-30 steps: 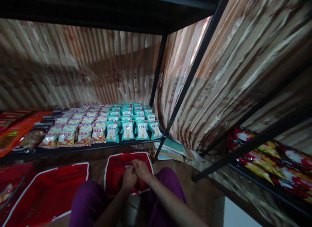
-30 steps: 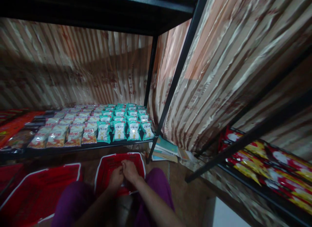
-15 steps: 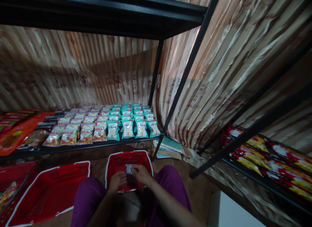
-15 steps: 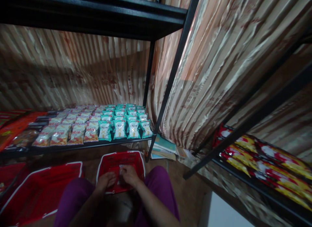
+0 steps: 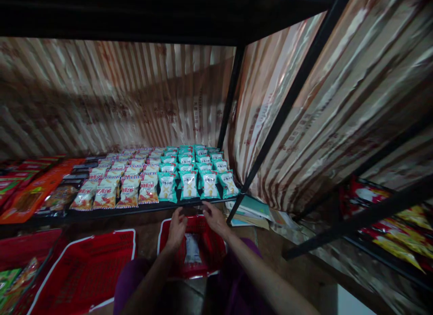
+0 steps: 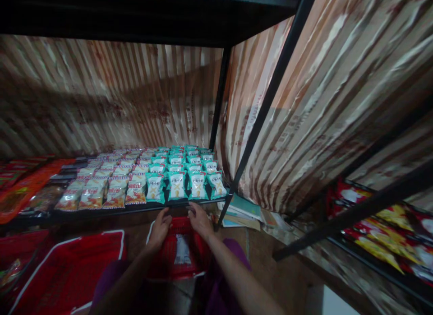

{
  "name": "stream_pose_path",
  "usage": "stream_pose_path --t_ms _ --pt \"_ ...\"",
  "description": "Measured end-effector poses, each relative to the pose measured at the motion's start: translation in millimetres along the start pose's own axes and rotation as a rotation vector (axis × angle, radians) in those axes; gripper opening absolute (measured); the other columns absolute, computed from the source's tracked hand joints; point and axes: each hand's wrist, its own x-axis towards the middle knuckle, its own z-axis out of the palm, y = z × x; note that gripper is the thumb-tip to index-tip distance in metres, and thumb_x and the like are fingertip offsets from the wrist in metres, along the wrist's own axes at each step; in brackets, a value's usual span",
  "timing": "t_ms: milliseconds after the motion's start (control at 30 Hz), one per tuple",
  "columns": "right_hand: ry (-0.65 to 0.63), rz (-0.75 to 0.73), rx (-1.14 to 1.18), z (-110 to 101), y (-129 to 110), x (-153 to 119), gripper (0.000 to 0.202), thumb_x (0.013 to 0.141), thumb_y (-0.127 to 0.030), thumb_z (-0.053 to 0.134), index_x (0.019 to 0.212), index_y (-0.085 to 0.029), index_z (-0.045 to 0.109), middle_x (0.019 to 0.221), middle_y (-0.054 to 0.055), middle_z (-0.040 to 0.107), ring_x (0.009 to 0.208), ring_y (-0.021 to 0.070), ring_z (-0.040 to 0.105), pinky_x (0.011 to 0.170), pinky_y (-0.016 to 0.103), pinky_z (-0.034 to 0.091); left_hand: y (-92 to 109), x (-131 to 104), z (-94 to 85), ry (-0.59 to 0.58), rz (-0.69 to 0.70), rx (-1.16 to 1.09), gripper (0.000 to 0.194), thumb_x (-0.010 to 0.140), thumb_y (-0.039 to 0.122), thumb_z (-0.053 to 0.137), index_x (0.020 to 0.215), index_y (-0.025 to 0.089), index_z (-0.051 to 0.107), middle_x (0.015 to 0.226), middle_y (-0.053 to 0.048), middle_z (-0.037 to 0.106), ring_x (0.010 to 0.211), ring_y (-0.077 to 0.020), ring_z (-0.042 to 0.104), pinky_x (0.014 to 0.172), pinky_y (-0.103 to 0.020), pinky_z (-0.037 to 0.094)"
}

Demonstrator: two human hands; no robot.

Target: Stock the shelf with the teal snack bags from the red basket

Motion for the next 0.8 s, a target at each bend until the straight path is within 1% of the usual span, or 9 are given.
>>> stream_pose_path --t_ms 100,200,267,367,467,600,667,733,800 --pt "0.063 -0.048 -0.01 17 -4 24 0.048 0.079 -0.021 0.049 0.126 -0.019 0.055 0.124 0.011 0.061 0.108 0.0225 0.06 0.096 0.042 0.047 6 18 7.5 -0.008 0.128 0.039 0.053 0.079 0.015 0.048 0.132 0.016 0.041 0.144 -0.012 0.04 0.117 -0.0175 0.055 0.098 -0.032 0.045" --pt "0.122 -0.084 -0.036 32 -6 36 0.049 0.079 -0.022 0.049 0.127 -0.019 0.053 0.128 0.012 0.057 0.111 0.0234 0.059 0.095 0.042 0.048 7 28 10.7 -0.008 0.237 0.082 0.057 0.079 0.016 0.045 0.135 0.015 0.036 0.149 -0.015 0.031 0.12 -0.0203 0.053 0.098 -0.037 0.045" --pt "0.161 -0.108 -0.059 38 -6 38 0.048 0.079 -0.021 0.048 0.126 -0.019 0.054 0.129 0.013 0.057 0.115 0.0242 0.057 0.097 0.044 0.047 5 32 11.6 -0.007 0.301 0.111 0.058 0.079 0.017 0.044 0.136 0.015 0.036 0.149 -0.016 0.03 0.119 -0.0216 0.053 0.096 -0.039 0.047" --pt "0.216 -0.144 -0.093 43 -5 36 0.046 0.08 -0.02 0.045 0.124 -0.014 0.055 0.129 0.016 0.056 0.122 0.027 0.051 0.102 0.049 0.042 0 37 12.9 0.003 0.387 0.151 0.056 0.08 0.019 0.042 0.136 0.016 0.036 0.149 -0.016 0.031 0.116 -0.0218 0.056 0.093 -0.04 0.049" --pt "0.247 -0.178 -0.116 45 -3 33 0.046 0.081 -0.019 0.043 0.125 -0.013 0.054 0.131 0.016 0.055 0.124 0.0269 0.049 0.103 0.05 0.041 -6 42 15.0 0.022 0.457 0.182 0.054 0.082 0.019 0.04 0.136 0.016 0.036 0.148 -0.017 0.032 0.112 -0.0212 0.058 0.092 -0.041 0.05" --pt "0.282 -0.272 -0.192 45 1 29 0.048 0.085 -0.02 0.041 0.131 -0.014 0.048 0.136 0.016 0.05 0.128 0.0254 0.045 0.103 0.048 0.041 -17 49 18.6 0.049 0.515 0.21 0.051 0.086 0.02 0.037 0.136 0.014 0.036 0.147 -0.019 0.033 0.107 -0.0212 0.061 0.089 -0.042 0.051" --pt "0.285 -0.317 -0.239 44 2 27 0.049 0.087 -0.021 0.039 0.135 -0.014 0.044 0.139 0.016 0.046 0.131 0.0258 0.042 0.103 0.048 0.041 -21 51 20.5 0.052 0.536 0.221 0.05 0.087 0.021 0.036 0.136 0.012 0.037 0.146 -0.02 0.035 0.104 -0.0201 0.062 0.089 -0.04 0.052" --pt "0.277 -0.338 -0.26 42 1 26 0.05 0.089 -0.023 0.038 0.139 -0.015 0.039 0.141 0.016 0.043 0.132 0.026 0.039 0.104 0.048 0.04 -23 52 22.5 0.044 0.553 0.228 0.05 0.087 0.021 0.035 0.136 0.011 0.036 0.144 -0.02 0.038 0.102 -0.0185 0.063 0.089 -0.037 0.052" --pt "0.264 -0.351 -0.254 40 -1 26 0.051 0.091 -0.026 0.037 0.142 -0.017 0.034 0.144 0.015 0.041 0.134 0.0256 0.037 0.105 0.048 0.039 -20 54 24.3 0.065 0.568 0.259 0.051 0.087 0.02 0.034 0.137 0.011 0.035 0.144 -0.019 0.039 0.108 -0.0186 0.061 0.092 -0.035 0.05"
